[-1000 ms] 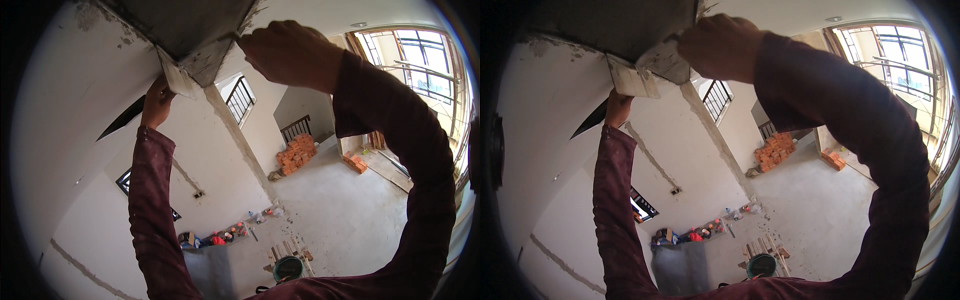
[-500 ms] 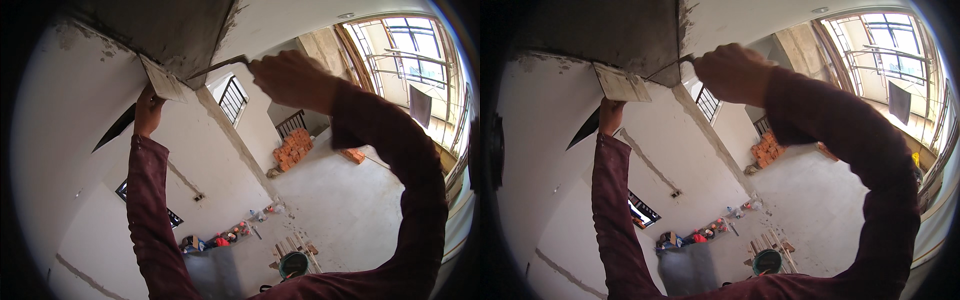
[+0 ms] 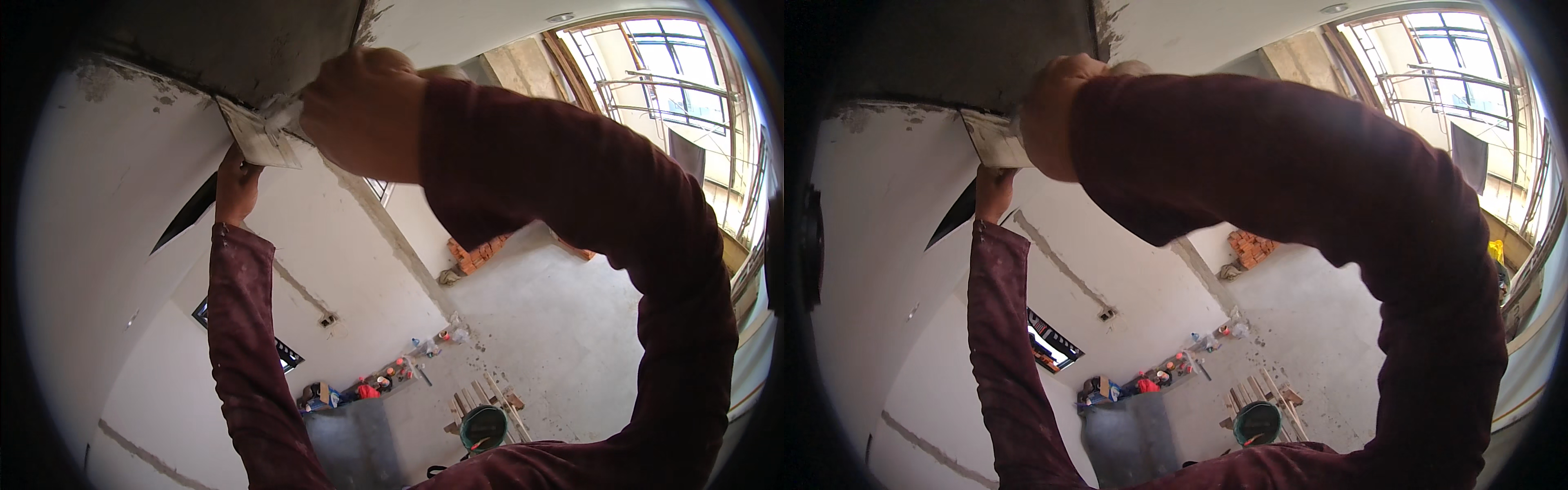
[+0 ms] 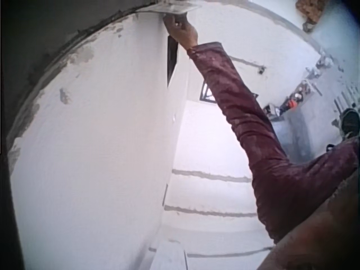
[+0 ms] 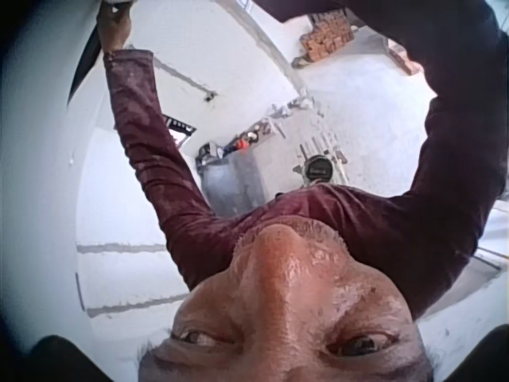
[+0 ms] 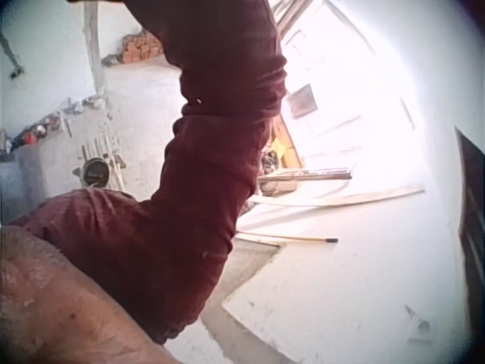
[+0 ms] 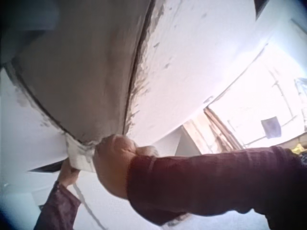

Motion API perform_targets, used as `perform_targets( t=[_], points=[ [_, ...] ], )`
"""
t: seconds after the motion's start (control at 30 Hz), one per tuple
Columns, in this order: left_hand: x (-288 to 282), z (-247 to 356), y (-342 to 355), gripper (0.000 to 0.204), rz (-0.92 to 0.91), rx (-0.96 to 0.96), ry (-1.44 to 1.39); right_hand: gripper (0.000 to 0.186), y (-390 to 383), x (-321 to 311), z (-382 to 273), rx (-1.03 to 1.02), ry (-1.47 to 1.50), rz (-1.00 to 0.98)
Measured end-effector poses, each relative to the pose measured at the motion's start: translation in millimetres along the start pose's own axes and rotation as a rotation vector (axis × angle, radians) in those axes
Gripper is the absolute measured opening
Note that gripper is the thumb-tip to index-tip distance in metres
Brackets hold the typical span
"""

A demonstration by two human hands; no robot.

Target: The person applies plaster to a ceiling joint using a trowel and a hawk, repeatedly loading the trowel with plaster from a bucket on a ladder.

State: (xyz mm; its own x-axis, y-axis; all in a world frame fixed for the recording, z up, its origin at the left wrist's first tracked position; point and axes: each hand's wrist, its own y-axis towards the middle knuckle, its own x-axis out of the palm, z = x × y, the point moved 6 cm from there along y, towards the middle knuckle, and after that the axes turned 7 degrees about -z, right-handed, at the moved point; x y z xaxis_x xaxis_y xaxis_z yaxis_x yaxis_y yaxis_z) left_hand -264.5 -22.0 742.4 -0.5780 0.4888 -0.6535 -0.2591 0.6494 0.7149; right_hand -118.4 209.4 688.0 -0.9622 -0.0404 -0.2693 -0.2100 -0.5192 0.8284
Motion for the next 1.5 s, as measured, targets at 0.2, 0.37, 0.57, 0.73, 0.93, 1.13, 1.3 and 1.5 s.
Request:
perform_targets(
  t=[0.2, 0.37, 0.57, 0.73, 0.93, 1.13, 1.3, 1.5],
  points=[
    [13, -2, 11, 0.033, -0.04, -0.055, 0.029, 0.033, 34, 16, 22, 0.185, 0.071, -0.392],
    [11, -6, 5, 0.031, 0.035, 0.056, -0.016, 0.025, -3, -7, 31, 0.147, 0.111, -0.278],
    [3, -12, 0, 0.031, -0.052, -0.074, -0.036, 0.014, -64, -18, 22, 0.029, 0.037, 0.05],
    [12, -7, 9, 0.031, -0.011, -0.006, -0.04, 0.012, -20, 61, 4, 0.056, -0.053, -0.198],
    [6, -10, 2, 0.029, -0.02, 0.001, -0.059, 0.01, 14, 76, -5, 0.119, 0.002, -0.085],
    [8, 2, 5, 0.025, 0.02, 0.034, -0.039, 0.012, -5, 24, 10, 0.095, 0.037, -0.024],
    [10, 3, 7, 0.024, -0.013, 0.007, -0.067, 0.013, -29, -1, 28, -0.002, 0.161, 0.026],
    [4, 14, 2, 0.022, 0.045, 0.088, -0.086, 0.016, -78, -45, 34, -0.022, 0.251, 0.087]
  ],
)
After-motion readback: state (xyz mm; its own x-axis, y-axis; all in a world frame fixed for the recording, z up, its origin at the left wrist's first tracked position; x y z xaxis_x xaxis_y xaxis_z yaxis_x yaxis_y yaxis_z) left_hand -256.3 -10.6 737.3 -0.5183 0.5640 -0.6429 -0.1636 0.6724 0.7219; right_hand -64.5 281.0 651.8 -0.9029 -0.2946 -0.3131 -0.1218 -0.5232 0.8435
